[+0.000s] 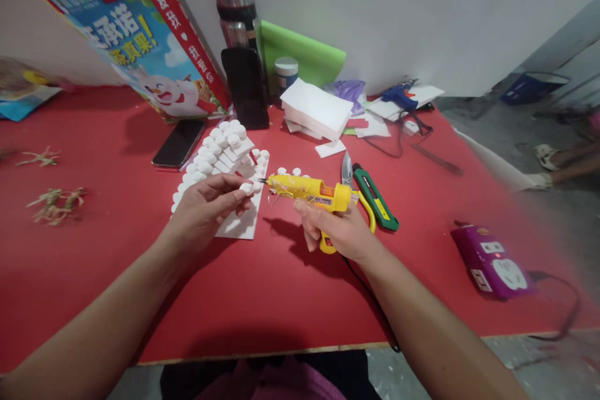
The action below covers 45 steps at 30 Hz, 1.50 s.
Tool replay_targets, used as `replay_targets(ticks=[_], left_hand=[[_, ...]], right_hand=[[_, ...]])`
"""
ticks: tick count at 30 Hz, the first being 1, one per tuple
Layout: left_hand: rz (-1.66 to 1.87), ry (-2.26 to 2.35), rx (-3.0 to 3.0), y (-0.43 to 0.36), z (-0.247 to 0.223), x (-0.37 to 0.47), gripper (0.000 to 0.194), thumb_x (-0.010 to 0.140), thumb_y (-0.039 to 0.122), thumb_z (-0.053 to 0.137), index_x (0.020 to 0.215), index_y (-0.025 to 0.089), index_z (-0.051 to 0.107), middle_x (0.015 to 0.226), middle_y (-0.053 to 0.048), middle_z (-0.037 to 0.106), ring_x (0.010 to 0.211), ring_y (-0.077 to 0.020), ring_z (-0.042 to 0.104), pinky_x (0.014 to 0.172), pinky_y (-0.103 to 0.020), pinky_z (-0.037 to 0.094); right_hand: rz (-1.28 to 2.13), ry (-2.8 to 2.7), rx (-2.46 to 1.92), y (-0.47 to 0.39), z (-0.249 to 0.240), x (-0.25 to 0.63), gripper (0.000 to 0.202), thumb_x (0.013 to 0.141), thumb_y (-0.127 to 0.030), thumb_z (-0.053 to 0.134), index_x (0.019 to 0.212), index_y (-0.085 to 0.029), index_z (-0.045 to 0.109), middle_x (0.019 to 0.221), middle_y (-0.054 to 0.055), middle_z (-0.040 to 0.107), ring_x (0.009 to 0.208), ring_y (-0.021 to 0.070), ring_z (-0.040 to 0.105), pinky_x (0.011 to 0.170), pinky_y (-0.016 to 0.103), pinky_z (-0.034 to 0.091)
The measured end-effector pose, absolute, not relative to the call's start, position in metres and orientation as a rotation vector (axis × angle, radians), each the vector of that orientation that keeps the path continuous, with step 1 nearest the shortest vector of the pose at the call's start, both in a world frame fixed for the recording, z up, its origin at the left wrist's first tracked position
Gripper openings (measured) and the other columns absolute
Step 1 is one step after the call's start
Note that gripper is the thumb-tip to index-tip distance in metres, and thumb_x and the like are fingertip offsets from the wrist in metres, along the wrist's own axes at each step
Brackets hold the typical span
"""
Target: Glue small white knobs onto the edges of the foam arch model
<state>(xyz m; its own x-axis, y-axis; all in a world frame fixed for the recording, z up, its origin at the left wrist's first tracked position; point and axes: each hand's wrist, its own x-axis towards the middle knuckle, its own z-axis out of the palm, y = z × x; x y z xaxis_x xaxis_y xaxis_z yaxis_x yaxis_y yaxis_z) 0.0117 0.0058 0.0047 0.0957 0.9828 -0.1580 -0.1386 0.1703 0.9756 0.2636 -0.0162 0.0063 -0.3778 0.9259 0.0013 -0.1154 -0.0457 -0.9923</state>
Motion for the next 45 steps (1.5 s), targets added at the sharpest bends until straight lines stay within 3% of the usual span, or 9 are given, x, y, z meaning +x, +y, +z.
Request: replay_targets(ticks=[6, 11, 16, 26, 37, 45], left_hand=[[1.045, 1.533, 1.797, 0.001, -0.001, 0.007, 0.018, 0.087, 0.032, 0.071, 0.098, 0.017, 0.072, 0.082, -0.003, 0.069, 0.07, -0.0161, 0.061, 0.066, -0.031, 0.048], [0.885, 1.605, 2.241, -0.001, -0.005, 0.005, 0.009, 0.094, 0.027, 0.065, 0.095, 0.018, 0.066, 0.079, -0.002, 0.064, 0.07, -0.0179, 0.059, 0.067, -0.032, 0.045], [0.638, 1.66, 2.509, 0.001, -0.012, 0.005, 0.018, 0.101, 0.032, 0.063, 0.09, 0.018, 0.062, 0.084, -0.007, 0.067, 0.076, -0.0227, 0.064, 0.067, -0.034, 0.044], [0.301, 1.859, 2.65, 0.006, -0.006, 0.018, 0.033, 0.106, 0.039, 0.054, 0.087, 0.015, 0.067, 0.091, -0.015, 0.073, 0.078, -0.0284, 0.069, 0.06, -0.037, 0.04], [0.363, 1.821, 2.669, 0.007, -0.008, 0.018, 0.033, 0.104, 0.039, 0.058, 0.082, 0.017, 0.067, 0.089, -0.016, 0.072, 0.069, -0.0281, 0.066, 0.055, -0.036, 0.03], [0.234, 1.823, 2.624, 0.002, 0.001, 0.017, 0.031, 0.1, 0.043, 0.07, 0.089, 0.014, 0.068, 0.097, -0.018, 0.073, 0.079, -0.032, 0.07, 0.06, -0.038, 0.042]], right_hand=[[1.524, -1.313, -0.947, -0.014, 0.009, 0.269, 0.06, 0.095, -0.061, 0.074, 0.057, -0.019, 0.054, 0.051, -0.003, 0.051, 0.041, 0.0137, 0.059, 0.046, 0.028, 0.043], [1.492, -1.332, -0.944, -0.013, 0.011, 0.268, 0.06, 0.096, -0.061, 0.072, 0.057, -0.019, 0.054, 0.051, -0.003, 0.051, 0.041, 0.0129, 0.059, 0.047, 0.029, 0.043], [1.499, -1.321, -0.945, -0.014, 0.013, 0.267, 0.06, 0.096, -0.061, 0.073, 0.057, -0.019, 0.054, 0.051, -0.003, 0.051, 0.041, 0.0126, 0.058, 0.046, 0.028, 0.042], [1.543, -1.281, -0.947, -0.015, 0.012, 0.267, 0.06, 0.092, -0.063, 0.076, 0.057, -0.019, 0.055, 0.051, -0.003, 0.051, 0.041, 0.0132, 0.058, 0.044, 0.028, 0.043], [1.55, -1.305, -0.937, -0.015, 0.012, 0.266, 0.058, 0.092, -0.063, 0.075, 0.058, -0.021, 0.054, 0.052, -0.004, 0.051, 0.041, 0.013, 0.057, 0.045, 0.029, 0.044], [1.553, -1.287, -0.941, -0.015, 0.012, 0.266, 0.058, 0.091, -0.063, 0.076, 0.059, -0.02, 0.056, 0.052, -0.004, 0.051, 0.04, 0.0128, 0.057, 0.044, 0.028, 0.045]])
